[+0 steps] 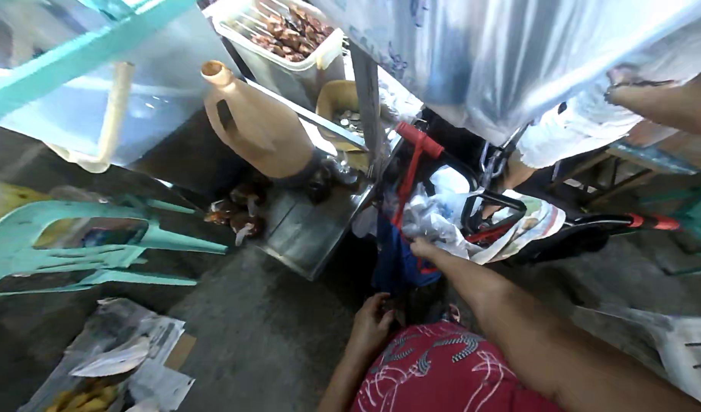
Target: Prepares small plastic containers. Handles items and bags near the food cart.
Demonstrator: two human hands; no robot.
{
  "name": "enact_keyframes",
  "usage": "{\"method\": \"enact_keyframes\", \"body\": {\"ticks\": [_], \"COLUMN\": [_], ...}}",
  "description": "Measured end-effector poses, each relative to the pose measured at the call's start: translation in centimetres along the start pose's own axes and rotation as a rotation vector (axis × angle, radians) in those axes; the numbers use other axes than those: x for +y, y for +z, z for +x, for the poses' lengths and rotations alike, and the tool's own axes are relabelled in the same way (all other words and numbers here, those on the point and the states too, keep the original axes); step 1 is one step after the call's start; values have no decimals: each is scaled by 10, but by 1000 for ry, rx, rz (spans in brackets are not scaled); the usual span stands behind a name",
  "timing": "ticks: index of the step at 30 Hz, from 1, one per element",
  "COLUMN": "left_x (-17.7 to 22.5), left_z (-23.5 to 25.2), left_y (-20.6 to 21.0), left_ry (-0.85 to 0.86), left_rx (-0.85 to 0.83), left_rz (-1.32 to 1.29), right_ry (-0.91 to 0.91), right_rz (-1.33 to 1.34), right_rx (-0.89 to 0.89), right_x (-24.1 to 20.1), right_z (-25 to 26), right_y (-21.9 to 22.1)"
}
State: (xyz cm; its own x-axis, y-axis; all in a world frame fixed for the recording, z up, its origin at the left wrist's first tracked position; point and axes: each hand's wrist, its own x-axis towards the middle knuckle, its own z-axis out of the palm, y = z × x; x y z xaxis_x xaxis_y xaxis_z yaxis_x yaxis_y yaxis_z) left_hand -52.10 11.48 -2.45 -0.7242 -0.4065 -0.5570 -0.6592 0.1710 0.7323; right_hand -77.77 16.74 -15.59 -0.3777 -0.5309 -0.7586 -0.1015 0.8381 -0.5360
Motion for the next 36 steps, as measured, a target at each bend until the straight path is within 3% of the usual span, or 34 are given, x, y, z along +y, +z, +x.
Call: {"method": "enact_keyframes", "body": {"ticks": [4,9,13,19,25,28,36], "left_x": [-12,-16,-10,30,70,89,121], "left_z": [6,18,28,54,66,85,167], "left_y": [-12,-31,-44,-34,36,60,78], "left_ry": [-21,26,91,106,108,148,229], "left_rx": [-88,-167,-219,-207,-153,-207,5], "left_rz": [27,30,54,203,147,294,754], "right_ry": [76,-112,-71,-168,-311,-354,-418], "right_rz": [-19,152,146,-9,-61,-29,-72], "right_rx": [-1,331,430,418,333,304,147], "right_x": [-5,6,20,44,63,71,95], "right_z": [2,-13,-54,-90,-109,-112,-117], "right_y": [-2,-2,-9,-16,-53,-73,-90]}}
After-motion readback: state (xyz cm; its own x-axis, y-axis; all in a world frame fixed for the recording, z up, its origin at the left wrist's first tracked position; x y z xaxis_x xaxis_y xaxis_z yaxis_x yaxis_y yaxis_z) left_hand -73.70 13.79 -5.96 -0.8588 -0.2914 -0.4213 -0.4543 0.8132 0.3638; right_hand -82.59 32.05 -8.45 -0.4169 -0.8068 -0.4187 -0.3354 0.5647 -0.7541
